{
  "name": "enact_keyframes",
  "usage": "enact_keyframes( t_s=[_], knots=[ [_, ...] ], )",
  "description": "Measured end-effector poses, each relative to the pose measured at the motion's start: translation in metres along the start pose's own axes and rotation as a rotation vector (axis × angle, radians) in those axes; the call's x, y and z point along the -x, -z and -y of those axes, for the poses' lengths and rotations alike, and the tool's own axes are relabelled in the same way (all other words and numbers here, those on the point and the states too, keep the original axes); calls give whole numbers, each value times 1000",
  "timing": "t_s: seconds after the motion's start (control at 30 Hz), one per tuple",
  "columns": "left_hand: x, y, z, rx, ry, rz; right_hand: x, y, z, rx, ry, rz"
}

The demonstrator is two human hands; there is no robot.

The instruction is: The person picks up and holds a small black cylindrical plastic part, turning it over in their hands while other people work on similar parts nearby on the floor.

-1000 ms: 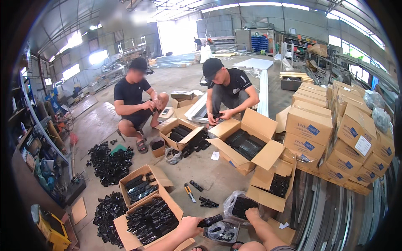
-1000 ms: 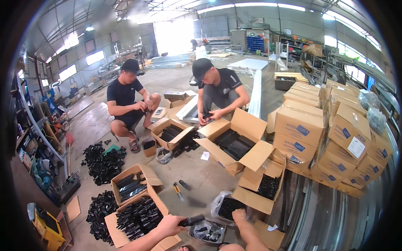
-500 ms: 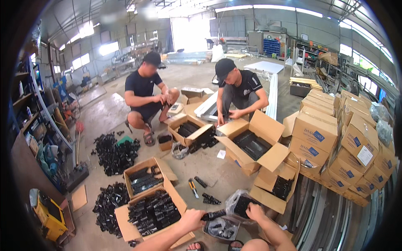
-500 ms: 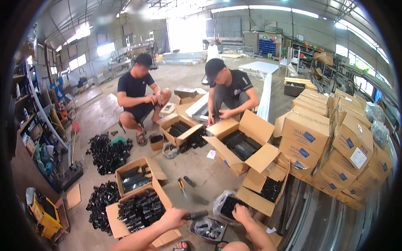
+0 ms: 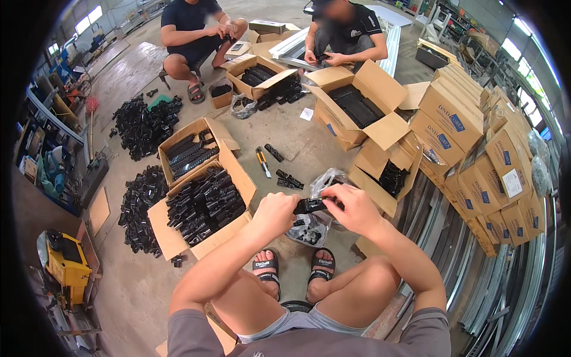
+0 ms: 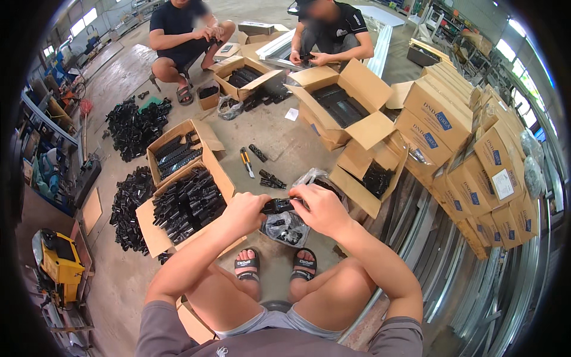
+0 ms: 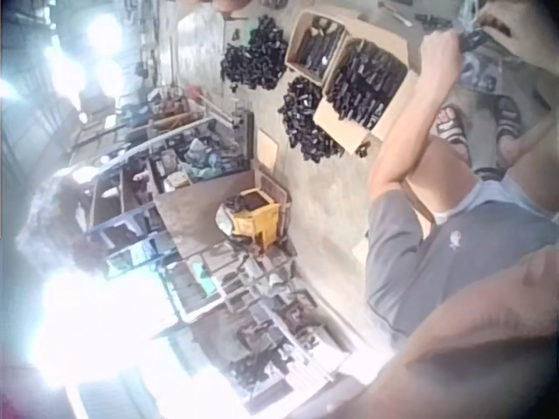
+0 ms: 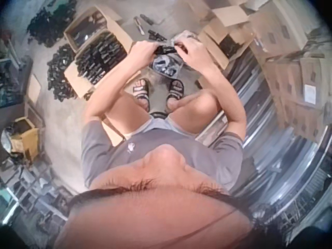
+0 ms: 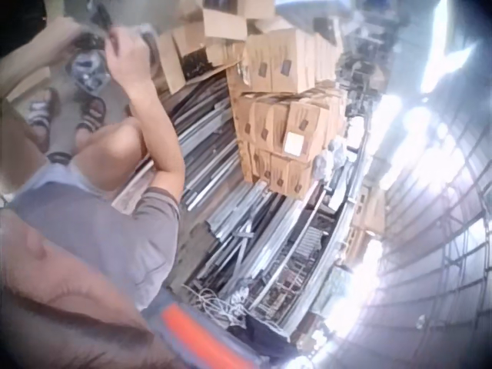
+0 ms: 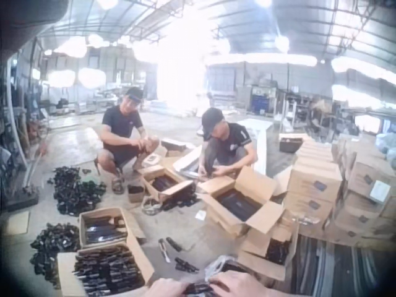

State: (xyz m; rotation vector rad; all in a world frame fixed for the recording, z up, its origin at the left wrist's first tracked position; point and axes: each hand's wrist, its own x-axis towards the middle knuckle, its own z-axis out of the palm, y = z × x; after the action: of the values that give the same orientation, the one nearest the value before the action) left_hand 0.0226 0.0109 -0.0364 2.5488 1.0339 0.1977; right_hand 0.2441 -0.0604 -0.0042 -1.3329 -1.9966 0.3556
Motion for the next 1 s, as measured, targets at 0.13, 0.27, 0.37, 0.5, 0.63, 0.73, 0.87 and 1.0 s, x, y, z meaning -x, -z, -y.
enact_keyframes(
  t_s=[0.13, 0.27, 0.37, 0.5, 0.63, 0.73, 0.87, 1.0],
  knots=[
    [3, 5, -7, -15, -33, -15, 8, -15, -7, 125, 95, -6],
    [10, 5, -7, -53, -45, -17, 9, -21, 2, 247, 180, 31],
    [13, 5, -6, -53, -44, -31, 9, -22, 3, 298, 198, 42],
    [16, 14, -13, -8, -24, -51, 12, -21, 7, 244, 167, 0],
    [17, 20, -9, 7, -37, -45, 14, -18, 5, 197, 57, -167],
    [20, 34, -16, 125, -47, -48, 14, -20, 0, -208, -334, -251],
    [19, 42, -24, 295, -18, -23, 21, -17, -25, -872, -579, -95],
    [19, 41, -25, 498, -5, -70, 16, -17, -23, -1009, -557, -115]
  ],
)
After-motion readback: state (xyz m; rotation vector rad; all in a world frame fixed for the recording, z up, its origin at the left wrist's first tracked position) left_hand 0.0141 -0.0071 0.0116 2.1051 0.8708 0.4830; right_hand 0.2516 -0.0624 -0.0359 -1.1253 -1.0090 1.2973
